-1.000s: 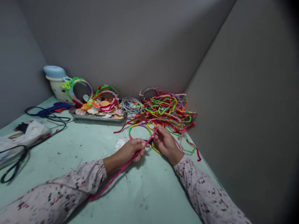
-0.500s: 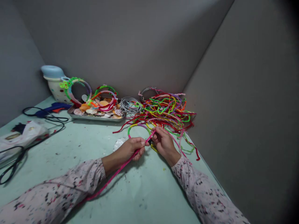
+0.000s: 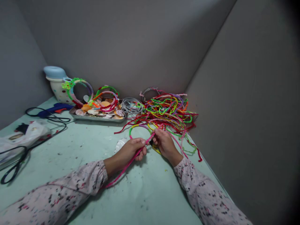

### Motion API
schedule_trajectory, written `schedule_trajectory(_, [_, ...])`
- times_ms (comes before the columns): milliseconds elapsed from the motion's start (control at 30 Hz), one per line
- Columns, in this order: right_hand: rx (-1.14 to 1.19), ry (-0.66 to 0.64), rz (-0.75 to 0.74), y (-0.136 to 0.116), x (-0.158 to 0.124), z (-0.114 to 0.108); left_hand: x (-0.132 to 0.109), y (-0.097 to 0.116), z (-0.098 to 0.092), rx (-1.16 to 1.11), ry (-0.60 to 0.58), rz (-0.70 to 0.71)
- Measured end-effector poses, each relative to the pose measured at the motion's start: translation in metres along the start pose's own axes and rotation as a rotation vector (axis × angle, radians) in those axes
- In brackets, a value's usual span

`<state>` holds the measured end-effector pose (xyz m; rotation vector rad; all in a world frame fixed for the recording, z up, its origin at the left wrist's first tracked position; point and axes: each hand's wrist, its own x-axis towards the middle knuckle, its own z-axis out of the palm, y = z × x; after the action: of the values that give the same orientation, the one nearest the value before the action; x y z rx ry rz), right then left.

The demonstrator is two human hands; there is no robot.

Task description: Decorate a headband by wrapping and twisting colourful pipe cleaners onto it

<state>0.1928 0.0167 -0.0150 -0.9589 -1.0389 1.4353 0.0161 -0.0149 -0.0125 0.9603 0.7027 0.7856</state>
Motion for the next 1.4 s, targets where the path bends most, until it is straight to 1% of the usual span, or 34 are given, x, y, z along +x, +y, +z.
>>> schedule_trajectory(167, [-0.034,-0.051,0.001,0.003,0.0,-0.001,-0.001,0.001,0.001,0.009,0.028,-0.041])
schedule_trajectory(300, [-0.01,-0.006,-0.027,0.003,-0.002,0.003,-0.001,0.003,0.002,0.053,0.021,-0.025])
schedule_trajectory(500, [0.111,0.061,-0.035,-0.003,-0.004,0.011,-0.002,0.006,0.004,0.119,0.028,0.001])
schedule_trajectory(667, [0.063,0.013,-0.008,-0.004,0.0,0.005,-0.004,0.004,0.002,0.055,0.042,-0.015])
schedule_trajectory(767, [0.07,0.05,-0.044,-0.004,0.003,0.0,-0.004,0.003,0.001,0.043,0.035,0.0])
schedule_trajectory(900, [0.1,0.074,-0.075,-0.004,0.003,-0.002,-0.004,0.003,0.0,0.033,0.046,-0.028])
schedule_trajectory(1000, [0.077,0.03,-0.03,-0.004,0.001,0.001,-0.002,0.002,-0.001,0.029,0.064,-0.011])
schedule_trajectory(1100, [0.015,-0.07,0.047,-0.002,-0.002,0.003,-0.001,0.003,-0.001,0.035,0.085,0.022])
schedule_trajectory(1167, [-0.032,-0.1,0.046,-0.001,-0.004,0.004,-0.001,0.004,0.0,0.041,0.097,0.029])
schedule_trajectory(1267, [-0.06,-0.07,0.014,0.001,-0.004,0.004,-0.003,0.006,0.001,0.04,0.08,0.022])
schedule_trajectory(1400, [-0.023,-0.033,0.01,0.001,-0.002,0.003,-0.005,0.005,0.003,0.044,0.062,-0.007])
